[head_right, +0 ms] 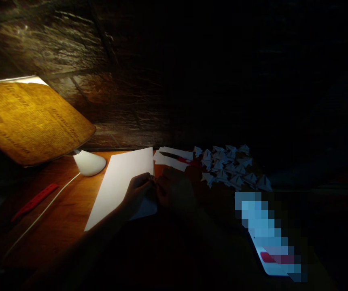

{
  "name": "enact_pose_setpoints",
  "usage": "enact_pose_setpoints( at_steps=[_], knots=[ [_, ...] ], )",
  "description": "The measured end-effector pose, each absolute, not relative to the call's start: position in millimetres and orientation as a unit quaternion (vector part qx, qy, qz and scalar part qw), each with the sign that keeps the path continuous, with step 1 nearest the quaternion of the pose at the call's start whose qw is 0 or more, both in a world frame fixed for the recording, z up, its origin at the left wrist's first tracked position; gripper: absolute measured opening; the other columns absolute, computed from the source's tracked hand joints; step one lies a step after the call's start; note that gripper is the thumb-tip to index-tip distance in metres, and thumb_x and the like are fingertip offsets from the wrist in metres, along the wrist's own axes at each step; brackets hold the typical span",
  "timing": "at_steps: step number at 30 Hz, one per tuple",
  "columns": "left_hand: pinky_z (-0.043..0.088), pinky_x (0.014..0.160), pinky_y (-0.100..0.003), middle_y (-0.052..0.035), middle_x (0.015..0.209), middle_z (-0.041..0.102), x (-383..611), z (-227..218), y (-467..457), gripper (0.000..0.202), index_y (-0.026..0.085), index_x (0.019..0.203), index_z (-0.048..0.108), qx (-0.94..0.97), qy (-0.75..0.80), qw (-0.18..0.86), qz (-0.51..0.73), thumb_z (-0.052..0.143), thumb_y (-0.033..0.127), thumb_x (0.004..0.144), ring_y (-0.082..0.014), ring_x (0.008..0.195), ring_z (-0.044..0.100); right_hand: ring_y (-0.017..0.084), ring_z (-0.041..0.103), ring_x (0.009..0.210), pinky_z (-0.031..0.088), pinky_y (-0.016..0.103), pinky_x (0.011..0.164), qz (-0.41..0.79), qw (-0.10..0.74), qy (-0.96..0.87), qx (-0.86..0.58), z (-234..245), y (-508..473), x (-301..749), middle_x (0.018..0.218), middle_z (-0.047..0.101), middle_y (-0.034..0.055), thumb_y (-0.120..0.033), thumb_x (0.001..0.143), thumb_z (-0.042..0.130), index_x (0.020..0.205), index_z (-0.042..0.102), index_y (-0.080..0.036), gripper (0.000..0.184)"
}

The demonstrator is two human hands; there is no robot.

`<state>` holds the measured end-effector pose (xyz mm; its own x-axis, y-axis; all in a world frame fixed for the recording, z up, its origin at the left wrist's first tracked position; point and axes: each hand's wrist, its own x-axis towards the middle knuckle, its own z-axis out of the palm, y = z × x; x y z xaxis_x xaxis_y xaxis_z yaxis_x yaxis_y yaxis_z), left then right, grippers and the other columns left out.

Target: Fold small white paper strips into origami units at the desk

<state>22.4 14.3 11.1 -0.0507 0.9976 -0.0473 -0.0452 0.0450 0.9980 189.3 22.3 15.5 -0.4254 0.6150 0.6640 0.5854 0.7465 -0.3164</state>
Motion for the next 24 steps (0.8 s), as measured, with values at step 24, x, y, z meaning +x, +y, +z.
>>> enact_pose_setpoints(
  at_steps=[24],
  knots=[
    [0.038, 0.056, -0.022, 0.0003, 0.062, 0.061, 15, 0, 19, 0.051, 0.015, 0.065, 0.067, 0.481, 0.483, 0.508, 0.527, 0.088, 0.061, 0.073, -0.0105, 0.06, 0.052, 0.018, 0.062, 0.084, 0.045, 0.03, 0.069, 0.053, 0.363, -0.839, -0.401, 17, 22, 190, 0.094, 0.068, 0.0062, -0.015, 0.095, 0.07, 0.094, 0.078, -0.021, 0.01]
  ],
)
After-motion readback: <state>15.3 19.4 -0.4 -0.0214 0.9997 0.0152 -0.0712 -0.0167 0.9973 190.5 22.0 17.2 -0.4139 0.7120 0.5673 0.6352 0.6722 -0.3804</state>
